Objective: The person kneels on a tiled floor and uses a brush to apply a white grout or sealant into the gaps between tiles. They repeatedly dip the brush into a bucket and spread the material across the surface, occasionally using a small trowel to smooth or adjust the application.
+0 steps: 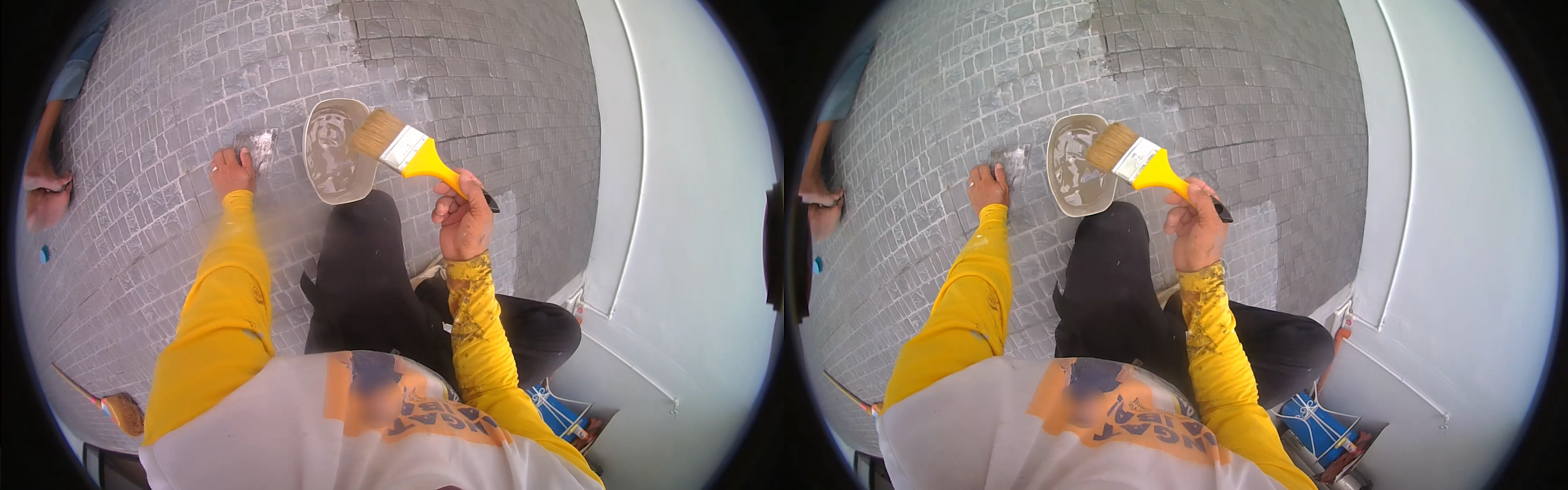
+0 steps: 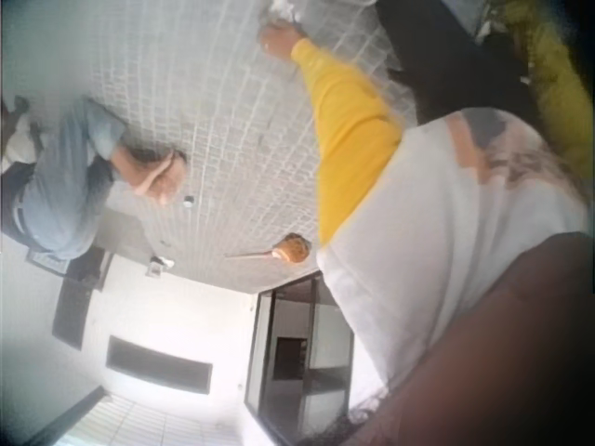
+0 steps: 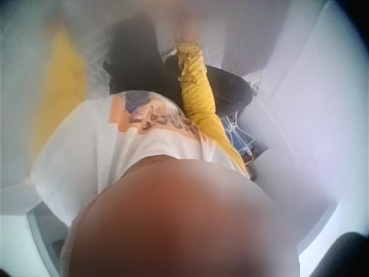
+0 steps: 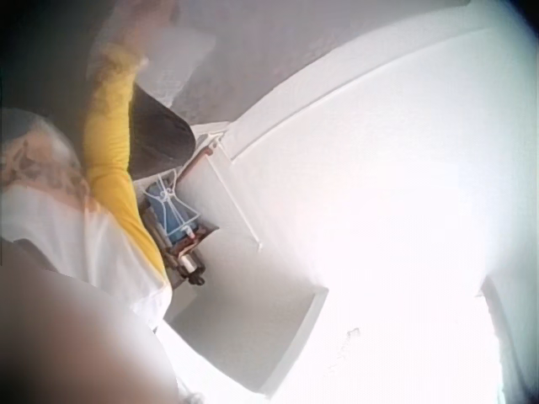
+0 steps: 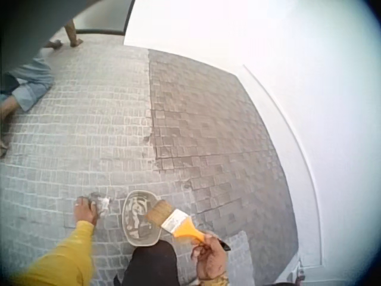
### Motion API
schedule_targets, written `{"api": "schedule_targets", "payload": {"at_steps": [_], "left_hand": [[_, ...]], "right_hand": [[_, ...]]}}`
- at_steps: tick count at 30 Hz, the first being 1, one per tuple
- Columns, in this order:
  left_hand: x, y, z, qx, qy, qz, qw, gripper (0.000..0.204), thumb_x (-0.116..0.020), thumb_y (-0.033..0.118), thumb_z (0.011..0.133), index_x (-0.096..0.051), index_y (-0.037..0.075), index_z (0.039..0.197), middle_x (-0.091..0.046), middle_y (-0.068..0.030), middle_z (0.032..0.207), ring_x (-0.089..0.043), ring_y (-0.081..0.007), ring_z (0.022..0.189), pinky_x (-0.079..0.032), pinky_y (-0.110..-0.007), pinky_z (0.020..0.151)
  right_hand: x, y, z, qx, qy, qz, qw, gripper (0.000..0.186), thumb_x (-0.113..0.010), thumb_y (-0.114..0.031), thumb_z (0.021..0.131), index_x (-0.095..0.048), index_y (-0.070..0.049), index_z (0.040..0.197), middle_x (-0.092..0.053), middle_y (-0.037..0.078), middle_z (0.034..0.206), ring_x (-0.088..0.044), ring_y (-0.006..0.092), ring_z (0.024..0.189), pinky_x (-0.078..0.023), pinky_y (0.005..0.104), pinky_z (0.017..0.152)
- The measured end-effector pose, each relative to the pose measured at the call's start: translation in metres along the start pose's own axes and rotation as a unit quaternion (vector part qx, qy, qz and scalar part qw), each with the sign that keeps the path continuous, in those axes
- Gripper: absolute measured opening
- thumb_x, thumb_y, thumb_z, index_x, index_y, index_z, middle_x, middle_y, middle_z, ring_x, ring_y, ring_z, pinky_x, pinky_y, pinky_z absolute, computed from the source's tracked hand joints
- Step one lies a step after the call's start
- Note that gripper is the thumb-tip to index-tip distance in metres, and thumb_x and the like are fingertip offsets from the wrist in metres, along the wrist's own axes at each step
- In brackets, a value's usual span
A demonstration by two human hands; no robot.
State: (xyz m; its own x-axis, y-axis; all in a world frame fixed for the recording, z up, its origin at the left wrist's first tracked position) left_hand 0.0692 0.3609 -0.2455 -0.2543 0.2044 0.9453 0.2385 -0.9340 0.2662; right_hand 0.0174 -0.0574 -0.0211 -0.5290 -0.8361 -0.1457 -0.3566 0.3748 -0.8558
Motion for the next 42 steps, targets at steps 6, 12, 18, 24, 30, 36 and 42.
{"api": "schedule_targets", "payload": {"at_steps": [6,12,18,24,30,36,42], "left_hand": [[-0.002,0.001,0.001,0.003,-0.010,0.015,1.000,0.036,-0.054,0.040,0.096,-0.059,0.004,0.099,-0.061,-0.0179,0.109,-0.060,-0.0392,0.097,-0.050,-0.049,0.081],[-0.004,-0.001,0.001,0.021,-0.025,0.012,0.999,0.040,-0.050,0.043,0.097,-0.060,0.005,0.102,-0.060,-0.0177,0.115,-0.059,-0.0390,0.103,-0.047,-0.050,0.088],[-0.008,-0.002,0.001,0.018,-0.038,0.017,0.999,0.040,-0.050,0.043,0.097,-0.060,0.004,0.102,-0.060,-0.0171,0.116,-0.058,-0.0385,0.106,-0.046,-0.050,0.089],[-0.013,-0.004,0.001,0.029,-0.053,0.018,0.998,0.039,-0.051,0.042,0.097,-0.059,0.004,0.102,-0.060,-0.0170,0.116,-0.057,-0.0381,0.106,-0.046,-0.049,0.090],[-0.007,0.000,0.001,0.019,-0.034,0.017,0.999,0.037,-0.052,0.041,0.097,-0.059,0.004,0.101,-0.060,-0.0162,0.116,-0.056,-0.0371,0.108,-0.045,-0.049,0.090],[-0.008,-0.001,0.003,0.026,-0.046,0.005,0.999,0.037,-0.052,0.040,0.097,-0.059,0.004,0.101,-0.060,-0.0157,0.115,-0.056,-0.0368,0.107,-0.045,-0.049,0.091],[-0.003,0.002,0.003,-0.001,-0.014,0.006,1.000,0.039,-0.050,0.041,0.098,-0.057,0.003,0.095,-0.058,-0.0189,0.107,-0.057,-0.0395,0.098,-0.046,-0.050,0.083]], "right_hand": [[0.034,-0.025,0.114,0.089,0.053,-0.141,0.985,0.033,-0.067,-0.022,0.089,-0.062,-0.002,0.115,-0.070,0.010,0.085,-0.059,0.0136,0.056,-0.049,0.0278,0.052],[0.148,0.068,0.094,-0.002,0.191,-0.179,0.965,0.040,-0.067,-0.012,0.082,-0.060,0.001,0.120,-0.068,0.011,0.081,-0.064,0.0177,0.059,-0.054,0.0301,0.051],[0.163,0.056,0.074,-0.015,0.230,-0.303,0.925,0.032,-0.063,-0.011,0.080,-0.065,0.001,0.109,-0.065,0.011,0.072,-0.062,0.0176,0.051,-0.053,0.0300,0.047],[-0.066,0.004,0.273,0.137,0.085,-0.361,0.919,0.023,-0.066,-0.017,0.082,-0.067,0.004,0.092,-0.068,0.013,0.071,-0.069,0.0195,0.056,-0.059,0.0318,0.054],[-0.088,-0.030,0.292,0.204,0.074,-0.253,0.943,0.026,-0.065,-0.017,0.081,-0.066,0.006,0.094,-0.068,0.014,0.071,-0.067,0.0199,0.054,-0.058,0.0320,0.053],[0.100,0.026,0.152,-0.003,0.175,-0.341,0.924,0.025,-0.064,-0.018,0.082,-0.066,0.002,0.098,-0.065,0.010,0.069,-0.062,0.0174,0.050,-0.054,0.0299,0.047],[0.017,-0.004,0.204,0.173,0.062,-0.480,0.858,0.026,-0.067,-0.021,0.080,-0.072,-0.004,0.099,-0.069,0.013,0.080,-0.066,0.0213,0.067,-0.054,0.0322,0.065]]}}
Point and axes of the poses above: each hand's wrist, its own z-axis towards the middle knuckle, its own x-axis out of the back of the hand, y = z × x, the point moved 9 cm from there along z, towards the middle knuckle
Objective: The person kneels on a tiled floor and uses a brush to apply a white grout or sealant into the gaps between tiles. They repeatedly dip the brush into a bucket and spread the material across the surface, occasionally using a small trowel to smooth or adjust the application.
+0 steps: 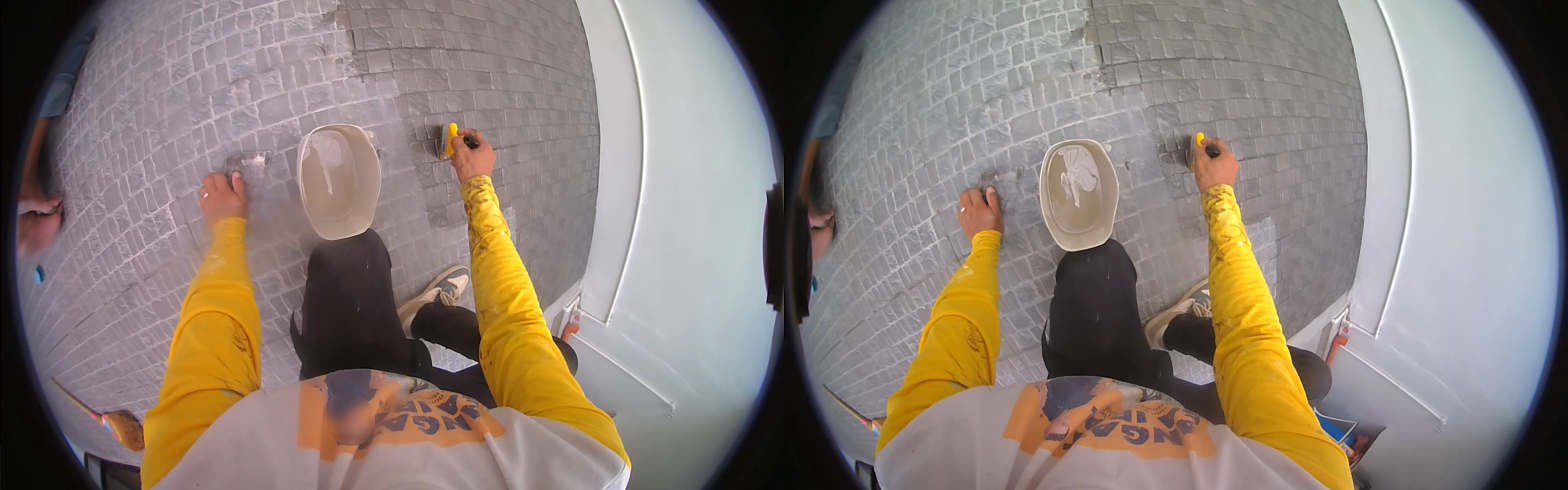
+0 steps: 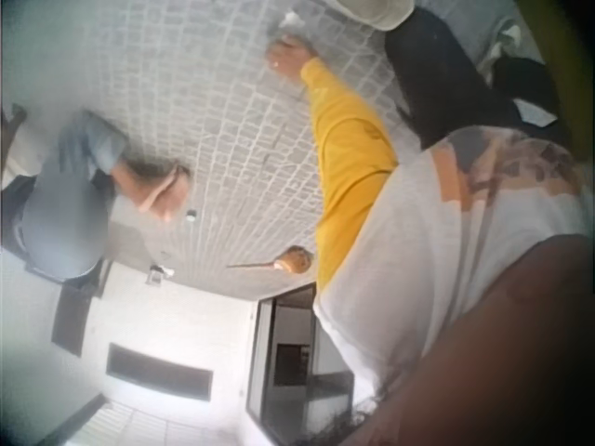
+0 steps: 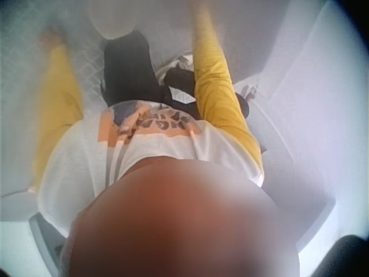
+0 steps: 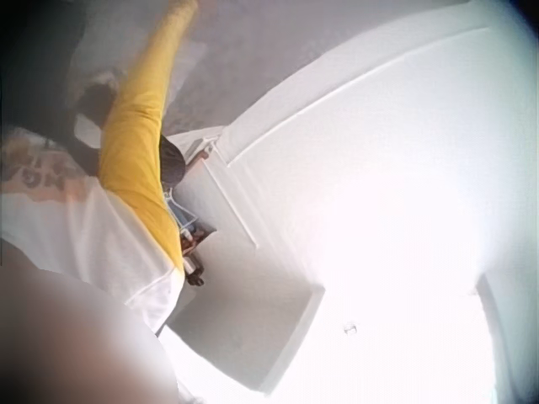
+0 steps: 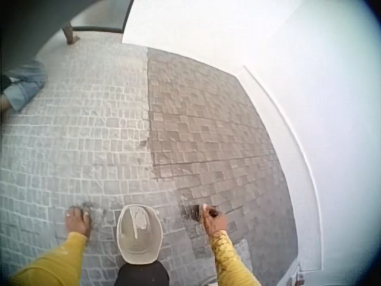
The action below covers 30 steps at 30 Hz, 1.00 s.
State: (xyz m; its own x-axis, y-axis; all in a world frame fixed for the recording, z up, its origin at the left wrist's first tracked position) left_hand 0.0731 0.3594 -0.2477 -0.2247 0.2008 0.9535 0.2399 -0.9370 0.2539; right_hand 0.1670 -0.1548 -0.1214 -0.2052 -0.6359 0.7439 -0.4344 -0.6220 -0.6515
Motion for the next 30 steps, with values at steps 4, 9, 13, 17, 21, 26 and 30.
{"api": "schedule_targets", "payload": {"at_steps": [4,9,13,17,21,26,30], "left_hand": [[-0.001,0.000,0.000,-0.001,-0.003,-0.002,1.000,0.038,-0.051,0.040,0.097,-0.058,0.003,0.097,-0.059,-0.0184,0.107,-0.058,-0.0394,0.098,-0.046,-0.050,0.083],[0.003,0.003,0.000,0.007,0.010,0.001,1.000,0.036,-0.053,0.039,0.096,-0.060,0.004,0.100,-0.060,-0.0175,0.109,-0.058,-0.0390,0.100,-0.047,-0.050,0.085],[-0.002,0.002,-0.001,0.022,-0.024,0.006,0.999,0.038,-0.052,0.041,0.097,-0.059,0.004,0.101,-0.060,-0.0174,0.109,-0.058,-0.0387,0.102,-0.046,-0.050,0.086],[-0.003,-0.001,-0.001,0.019,-0.016,0.011,1.000,0.039,-0.051,0.043,0.097,-0.060,0.005,0.101,-0.060,-0.0169,0.111,-0.058,-0.0384,0.103,-0.046,-0.049,0.088],[-0.007,-0.003,-0.001,0.015,-0.023,0.027,0.999,0.040,-0.050,0.043,0.097,-0.060,0.005,0.101,-0.060,-0.0164,0.113,-0.058,-0.0385,0.103,-0.046,-0.049,0.088],[-0.008,-0.004,-0.002,0.014,-0.024,0.017,0.999,0.039,-0.051,0.043,0.097,-0.060,0.005,0.100,-0.060,-0.0168,0.111,-0.058,-0.0386,0.102,-0.047,-0.049,0.087],[-0.003,0.000,0.000,0.005,-0.001,0.011,1.000,0.038,-0.052,0.042,0.097,-0.060,0.005,0.100,-0.060,-0.0179,0.109,-0.059,-0.0388,0.099,-0.048,-0.050,0.084]], "right_hand": [[-0.062,-0.085,0.056,0.135,-0.057,0.018,0.989,0.028,-0.069,-0.026,0.080,-0.074,-0.010,0.102,-0.073,0.019,0.092,-0.071,0.0346,0.088,-0.055,0.0376,0.082],[-0.082,-0.099,0.050,0.120,-0.089,-0.048,0.988,0.027,-0.070,-0.022,0.079,-0.074,-0.010,0.103,-0.073,0.015,0.088,-0.070,0.0255,0.076,-0.056,0.0355,0.073],[-0.044,-0.009,-0.008,-0.049,-0.079,0.152,0.984,0.025,-0.071,-0.013,0.078,-0.072,-0.009,0.103,-0.068,0.007,0.081,-0.062,0.0134,0.064,-0.053,0.0285,0.062],[0.023,0.094,-0.129,-0.153,-0.100,0.093,0.979,0.025,-0.067,-0.011,0.083,-0.069,-0.006,0.107,-0.066,0.004,0.080,-0.061,0.0113,0.062,-0.053,0.0258,0.059],[0.052,0.112,-0.177,-0.127,-0.130,-0.044,0.982,0.024,-0.067,-0.013,0.081,-0.070,-0.006,0.104,-0.067,0.006,0.077,-0.061,0.0116,0.061,-0.053,0.0263,0.059],[-0.031,0.010,-0.054,-0.005,-0.191,-0.097,0.977,0.027,-0.069,-0.026,0.080,-0.073,-0.009,0.100,-0.073,0.017,0.088,-0.072,0.0324,0.085,-0.055,0.0377,0.079],[-0.085,-0.111,0.070,0.112,-0.100,-0.058,0.987,0.028,-0.068,-0.031,0.079,-0.075,-0.010,0.096,-0.074,0.016,0.088,-0.072,0.0299,0.084,-0.057,0.0379,0.079]]}}
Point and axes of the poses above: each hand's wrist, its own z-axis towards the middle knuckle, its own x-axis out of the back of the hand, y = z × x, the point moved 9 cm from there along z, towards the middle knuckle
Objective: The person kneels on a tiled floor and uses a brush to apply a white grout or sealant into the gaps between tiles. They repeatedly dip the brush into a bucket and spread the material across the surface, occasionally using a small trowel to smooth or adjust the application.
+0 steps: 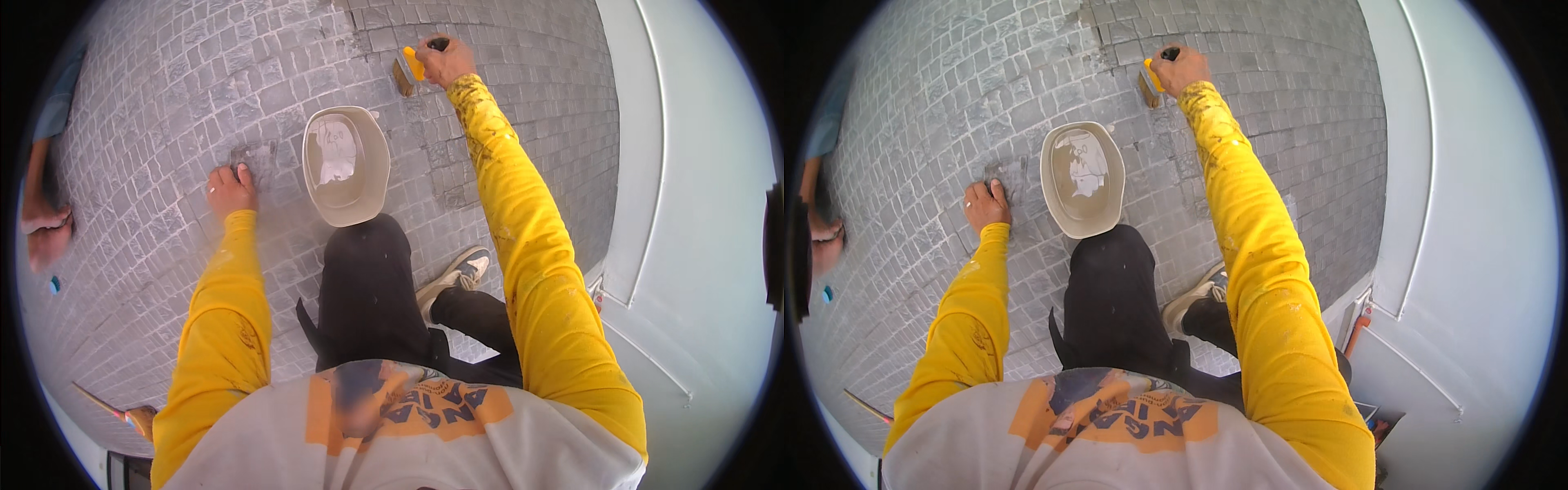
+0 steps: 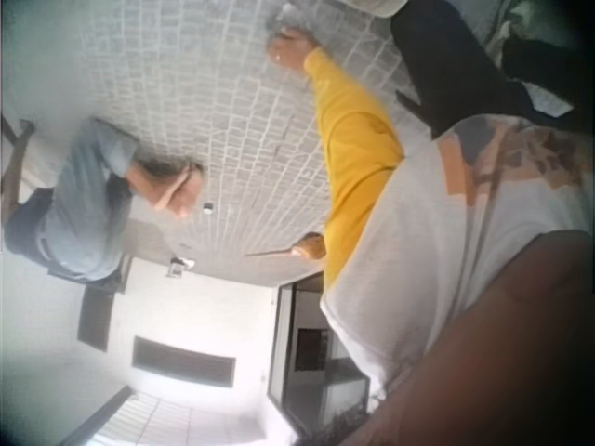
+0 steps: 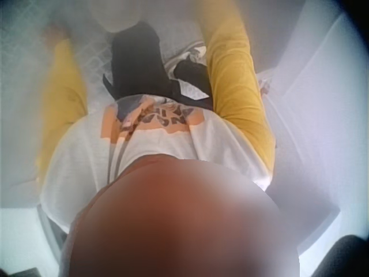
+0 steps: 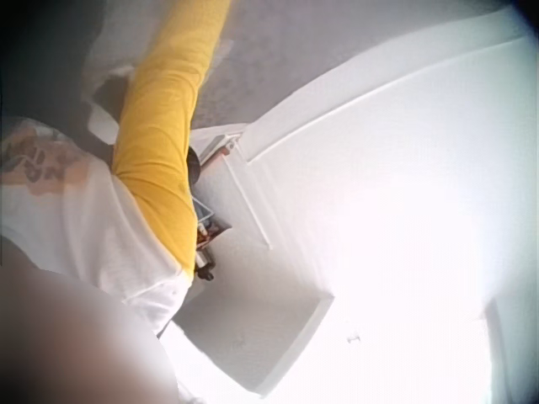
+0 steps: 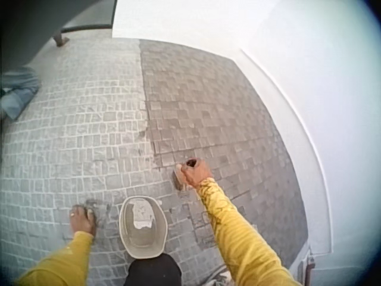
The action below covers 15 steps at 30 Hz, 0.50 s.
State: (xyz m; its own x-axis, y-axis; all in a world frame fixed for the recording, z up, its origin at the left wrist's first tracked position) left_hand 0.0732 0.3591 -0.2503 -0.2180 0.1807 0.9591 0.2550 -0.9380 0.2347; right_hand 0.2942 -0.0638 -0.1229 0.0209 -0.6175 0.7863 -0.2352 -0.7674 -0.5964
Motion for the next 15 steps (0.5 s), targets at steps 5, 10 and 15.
{"api": "schedule_targets", "payload": {"at_steps": [5,10,15], "left_hand": [[0.006,0.005,0.000,-0.006,0.017,0.002,1.000,0.038,-0.053,0.040,0.096,-0.059,0.003,0.099,-0.060,-0.0186,0.106,-0.060,-0.0392,0.096,-0.048,-0.049,0.082],[-0.001,0.004,-0.002,-0.005,-0.015,0.010,1.000,0.039,-0.053,0.040,0.096,-0.060,0.003,0.099,-0.061,-0.0184,0.105,-0.060,-0.0390,0.096,-0.048,-0.049,0.082],[-0.001,0.004,-0.002,-0.022,0.020,0.002,1.000,0.039,-0.052,0.041,0.096,-0.060,0.003,0.100,-0.062,-0.0184,0.108,-0.060,-0.0391,0.098,-0.048,-0.050,0.084]], "right_hand": [[0.021,-0.019,0.024,0.043,0.116,0.053,0.991,0.033,-0.071,-0.031,0.076,-0.076,-0.011,0.101,-0.074,0.016,0.091,-0.072,0.0310,0.087,-0.056,0.0368,0.084],[0.006,0.086,-0.095,-0.043,-0.001,0.072,0.996,0.028,-0.070,-0.021,0.077,-0.073,-0.008,0.102,-0.068,0.004,0.078,-0.058,0.0096,0.061,-0.050,0.0260,0.059],[0.043,0.138,-0.270,-0.107,0.005,0.067,0.992,0.027,-0.070,-0.017,0.079,-0.071,-0.006,0.104,-0.069,0.004,0.084,-0.064,0.0140,0.075,-0.052,0.0265,0.074]]}}
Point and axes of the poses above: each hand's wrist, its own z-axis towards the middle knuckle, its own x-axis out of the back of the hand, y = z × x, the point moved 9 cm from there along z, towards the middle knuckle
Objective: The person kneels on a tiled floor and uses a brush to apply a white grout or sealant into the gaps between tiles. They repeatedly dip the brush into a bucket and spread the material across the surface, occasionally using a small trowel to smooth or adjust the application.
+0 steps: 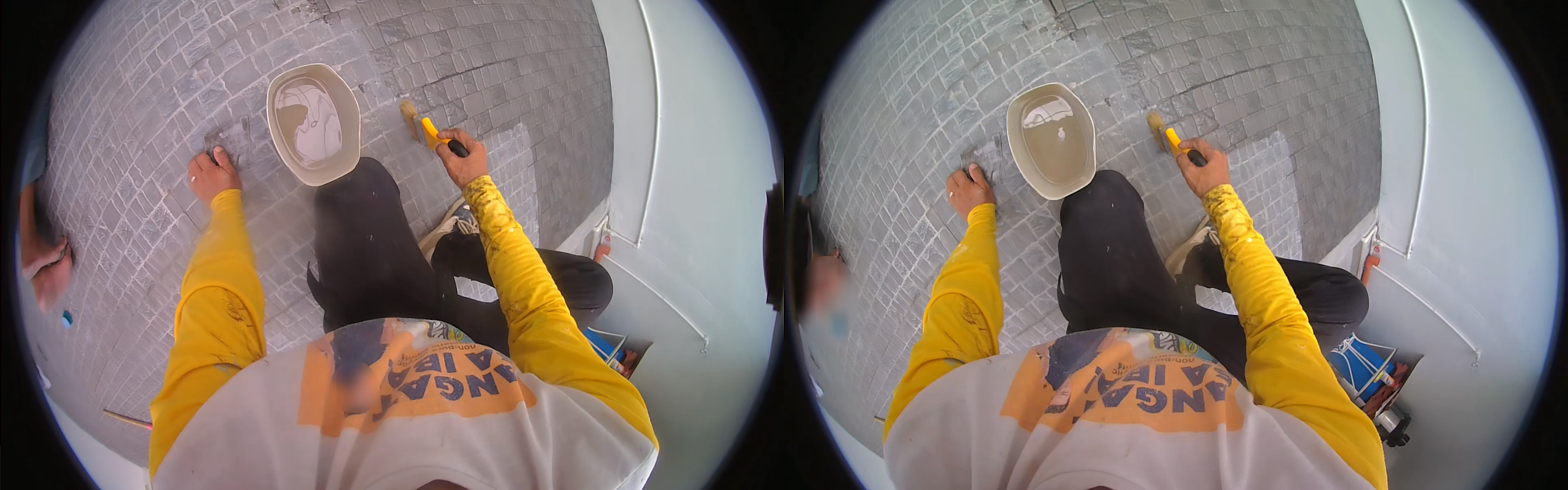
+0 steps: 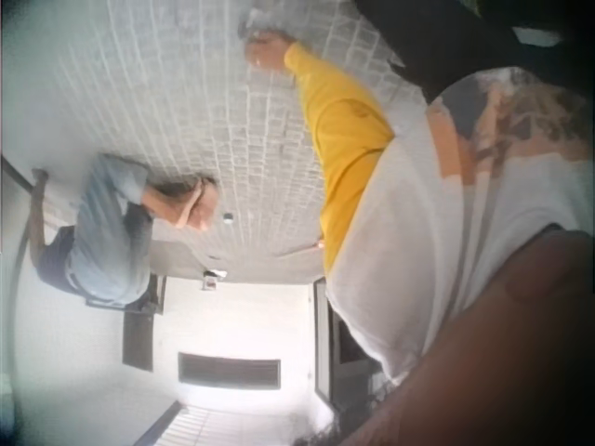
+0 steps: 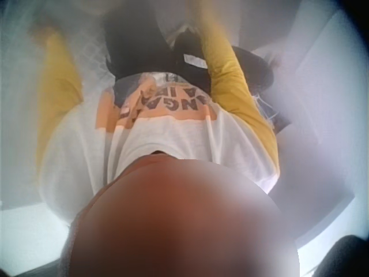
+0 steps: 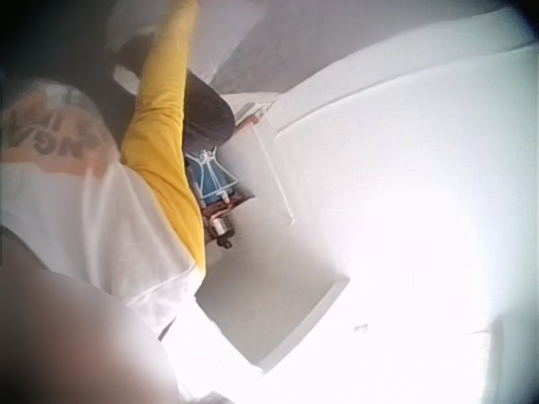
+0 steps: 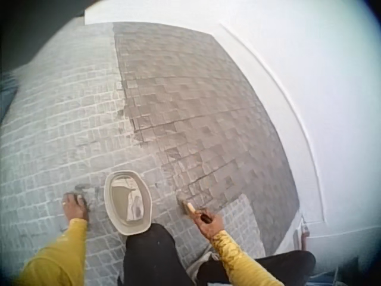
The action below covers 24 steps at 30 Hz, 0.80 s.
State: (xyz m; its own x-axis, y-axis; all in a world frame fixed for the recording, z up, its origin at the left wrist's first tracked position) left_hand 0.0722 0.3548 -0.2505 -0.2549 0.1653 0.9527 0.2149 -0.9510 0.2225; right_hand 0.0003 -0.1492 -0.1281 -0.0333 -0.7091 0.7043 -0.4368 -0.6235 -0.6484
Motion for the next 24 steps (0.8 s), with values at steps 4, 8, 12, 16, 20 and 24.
{"api": "schedule_targets", "payload": {"at_steps": [4,8,12,16,20,24], "left_hand": [[-0.005,-0.003,-0.001,0.012,-0.015,-0.005,1.000,0.040,-0.052,0.042,0.096,-0.060,0.003,0.102,-0.062,-0.0181,0.112,-0.059,-0.0390,0.101,-0.047,-0.050,0.086],[-0.002,0.000,-0.001,0.001,-0.001,-0.008,1.000,0.040,-0.052,0.042,0.096,-0.060,0.003,0.102,-0.062,-0.0178,0.112,-0.059,-0.0388,0.102,-0.047,-0.050,0.086],[-0.003,0.000,0.000,0.020,-0.024,0.010,0.999,0.041,-0.051,0.042,0.096,-0.060,0.003,0.102,-0.062,-0.0175,0.110,-0.058,-0.0384,0.104,-0.047,-0.050,0.086],[0.000,0.003,-0.001,0.018,-0.039,0.010,0.999,0.042,-0.051,0.043,0.096,-0.061,0.002,0.101,-0.062,-0.0185,0.108,-0.058,-0.0389,0.103,-0.047,-0.050,0.086],[0.006,0.007,0.000,0.005,-0.003,0.004,1.000,0.041,-0.051,0.042,0.096,-0.060,0.002,0.098,-0.063,-0.0209,0.106,-0.060,-0.0411,0.098,-0.049,-0.051,0.083],[0.001,0.001,0.000,0.011,-0.005,0.012,1.000,0.041,-0.052,0.043,0.096,-0.061,0.004,0.102,-0.062,-0.0180,0.109,-0.059,-0.0379,0.101,-0.048,-0.049,0.085]], "right_hand": [[0.029,0.040,-0.053,-0.140,0.017,0.048,0.989,0.023,-0.068,-0.016,0.082,-0.071,-0.005,0.102,-0.069,0.007,0.081,-0.064,0.0143,0.066,-0.053,0.0284,0.065],[0.062,0.050,-0.053,-0.178,0.220,0.237,0.929,0.028,-0.067,-0.012,0.083,-0.063,-0.001,0.109,-0.066,0.008,0.077,-0.061,0.0137,0.058,-0.053,0.0272,0.056],[0.034,0.060,-0.061,-0.261,0.115,0.222,0.933,0.030,-0.065,-0.010,0.084,-0.058,0.001,0.110,-0.065,0.011,0.077,-0.062,0.0164,0.057,-0.055,0.0287,0.057],[0.043,0.069,-0.077,-0.206,0.195,0.271,0.920,0.029,-0.066,-0.009,0.083,-0.058,0.001,0.108,-0.065,0.012,0.077,-0.064,0.0184,0.057,-0.056,0.0304,0.056],[0.036,0.082,-0.082,-0.252,0.152,0.260,0.920,0.030,-0.066,-0.012,0.083,-0.058,0.000,0.109,-0.064,0.011,0.077,-0.063,0.0165,0.056,-0.055,0.0315,0.053],[0.025,0.057,-0.067,-0.262,0.036,0.105,0.959,0.026,-0.065,-0.011,0.082,-0.060,-0.001,0.105,-0.063,0.009,0.072,-0.060,0.0159,0.052,-0.052,0.0304,0.048]]}}
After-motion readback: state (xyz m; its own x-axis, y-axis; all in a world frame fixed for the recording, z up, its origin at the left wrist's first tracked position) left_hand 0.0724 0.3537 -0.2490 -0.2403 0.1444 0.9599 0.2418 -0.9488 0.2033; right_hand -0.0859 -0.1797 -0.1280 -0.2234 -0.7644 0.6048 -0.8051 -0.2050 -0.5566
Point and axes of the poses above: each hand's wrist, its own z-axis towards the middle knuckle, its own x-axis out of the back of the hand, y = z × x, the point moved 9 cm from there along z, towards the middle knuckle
